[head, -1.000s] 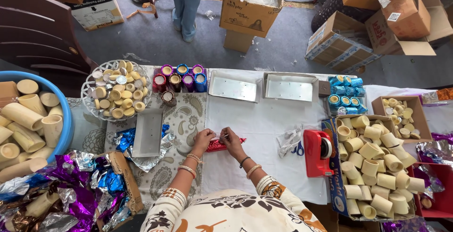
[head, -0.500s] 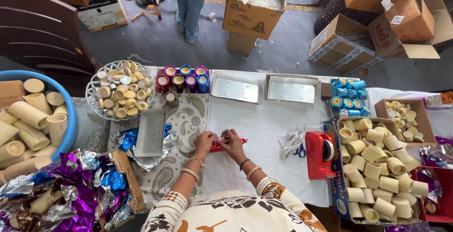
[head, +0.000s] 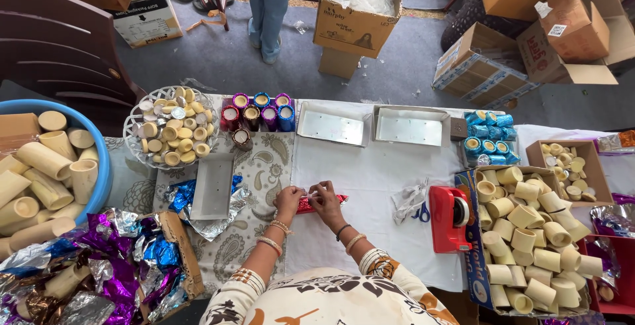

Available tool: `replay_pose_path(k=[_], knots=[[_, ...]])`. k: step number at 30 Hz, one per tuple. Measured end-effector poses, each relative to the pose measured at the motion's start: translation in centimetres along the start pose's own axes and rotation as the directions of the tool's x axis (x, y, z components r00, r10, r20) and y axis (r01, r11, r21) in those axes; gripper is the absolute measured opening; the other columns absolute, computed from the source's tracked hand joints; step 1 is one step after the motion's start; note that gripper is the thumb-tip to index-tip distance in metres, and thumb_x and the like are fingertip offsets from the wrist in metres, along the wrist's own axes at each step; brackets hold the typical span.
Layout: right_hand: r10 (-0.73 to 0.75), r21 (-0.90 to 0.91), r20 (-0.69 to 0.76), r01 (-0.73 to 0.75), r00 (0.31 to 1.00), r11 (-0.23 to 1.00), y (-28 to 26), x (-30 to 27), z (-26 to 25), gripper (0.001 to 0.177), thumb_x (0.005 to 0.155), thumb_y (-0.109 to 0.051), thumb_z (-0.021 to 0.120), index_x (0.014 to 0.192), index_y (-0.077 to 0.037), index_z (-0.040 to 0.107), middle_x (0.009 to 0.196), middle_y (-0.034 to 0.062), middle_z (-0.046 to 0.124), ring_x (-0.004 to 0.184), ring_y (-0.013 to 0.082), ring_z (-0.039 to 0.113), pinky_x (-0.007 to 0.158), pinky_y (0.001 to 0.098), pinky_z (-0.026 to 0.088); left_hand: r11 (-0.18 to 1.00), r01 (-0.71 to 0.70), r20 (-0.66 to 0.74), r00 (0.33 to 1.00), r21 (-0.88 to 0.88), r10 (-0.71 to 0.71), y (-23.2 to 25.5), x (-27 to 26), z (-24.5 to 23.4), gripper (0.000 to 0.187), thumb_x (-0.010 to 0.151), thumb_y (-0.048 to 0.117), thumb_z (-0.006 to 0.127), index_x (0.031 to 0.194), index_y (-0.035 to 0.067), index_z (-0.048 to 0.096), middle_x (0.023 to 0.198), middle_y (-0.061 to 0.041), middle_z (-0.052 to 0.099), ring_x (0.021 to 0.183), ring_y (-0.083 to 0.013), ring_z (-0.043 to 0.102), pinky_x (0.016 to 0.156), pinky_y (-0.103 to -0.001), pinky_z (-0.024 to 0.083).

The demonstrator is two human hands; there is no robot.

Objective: The person wraps small beige cylindrical objects with red metallic foil. They place the cylinder on the foil, roll it to cover the body, and then fold and tuck the ends to seal the package. The wrapped items are placed on the table.

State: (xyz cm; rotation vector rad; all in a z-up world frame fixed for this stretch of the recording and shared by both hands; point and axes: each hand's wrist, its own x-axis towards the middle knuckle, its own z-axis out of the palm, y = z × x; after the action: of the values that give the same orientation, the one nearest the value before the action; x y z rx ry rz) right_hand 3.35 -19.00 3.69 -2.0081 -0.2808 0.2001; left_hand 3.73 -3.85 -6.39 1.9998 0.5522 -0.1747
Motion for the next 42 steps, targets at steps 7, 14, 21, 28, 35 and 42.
replay_pose_path(k=[7,14,21,28,35,42], knots=[[-0.01,0.026,-0.006,0.01,1.0,1.0,0.0,-0.1,0.0,0.019,0.091,-0.003,0.073,0.109,-0.003,0.064,0.117,0.0088,0.05,0.095,0.017,0.075,0.08,0.0278,0.064,0.999,0.016,-0.003,1.0,0.033,-0.016,0.8,-0.6,-0.9,0.027,0.085,0.04,0.07,0.082,0.017,0.083,0.076,-0.003,0.078,0.079,-0.022,0.073,0.087,-0.044,0.039],[0.0,0.043,-0.006,0.0,1.0,0.999,-1.3,0.0,-0.4,0.024,0.086,-0.004,0.076,0.108,-0.003,0.066,0.119,0.0082,0.05,0.09,0.0147,0.075,0.079,0.0261,0.064,0.999,-0.005,-0.034,0.999,0.054,0.007,0.3,-0.5,-0.7,0.026,0.083,0.043,0.071,0.083,0.019,0.082,0.08,-0.003,0.078,0.084,-0.0257,0.074,0.087,-0.047,0.044],[-0.002,0.089,-0.028,0.005,1.0,0.996,0.5,-0.1,0.2,0.022,0.087,-0.005,0.075,0.107,-0.003,0.067,0.12,0.0074,0.052,0.09,0.0126,0.076,0.079,0.0251,0.065,0.994,0.017,-0.049,0.999,0.105,-0.012,1.2,-1.1,-1.0,0.024,0.082,0.043,0.071,0.084,0.022,0.082,0.083,-0.003,0.078,0.093,-0.0305,0.071,0.09,-0.049,0.042],[0.001,0.074,-0.052,0.003,0.999,0.997,-1.1,-0.2,-0.1,0.021,0.086,-0.005,0.077,0.106,-0.005,0.07,0.119,0.0079,0.051,0.088,0.0135,0.075,0.08,0.0253,0.065,0.989,0.017,-0.036,0.999,0.147,-0.012,1.5,-1.4,-1.3,0.023,0.08,0.041,0.072,0.083,0.02,0.081,0.089,-0.003,0.078,0.103,-0.035,0.062,0.096,-0.05,0.038],[0.04,0.101,-0.078,-0.032,0.996,0.994,0.2,-0.1,0.3,0.011,0.09,-0.009,0.074,0.099,-0.004,0.072,0.114,0.0066,0.052,0.087,0.0136,0.071,0.074,0.0268,0.061,0.984,-0.076,-0.086,0.992,0.162,0.091,0.6,-1.3,-0.6,0.018,0.081,0.037,0.078,0.084,0.02,0.08,0.104,-0.001,0.073,0.106,-0.0342,0.06,0.095,-0.052,0.04],[0.045,0.177,-0.072,-0.031,0.996,0.984,0.9,0.3,0.7,0.011,0.091,-0.01,0.075,0.097,-0.002,0.073,0.108,0.0055,0.053,0.085,0.013,0.067,0.073,0.0268,0.057,0.943,-0.226,-0.22,0.934,0.244,0.281,2.2,-2.8,-2.0,0.008,0.08,0.03,0.08,0.086,0.024,0.08,0.098,0.003,0.07,0.104,-0.0309,0.057,0.097,-0.052,0.038]])
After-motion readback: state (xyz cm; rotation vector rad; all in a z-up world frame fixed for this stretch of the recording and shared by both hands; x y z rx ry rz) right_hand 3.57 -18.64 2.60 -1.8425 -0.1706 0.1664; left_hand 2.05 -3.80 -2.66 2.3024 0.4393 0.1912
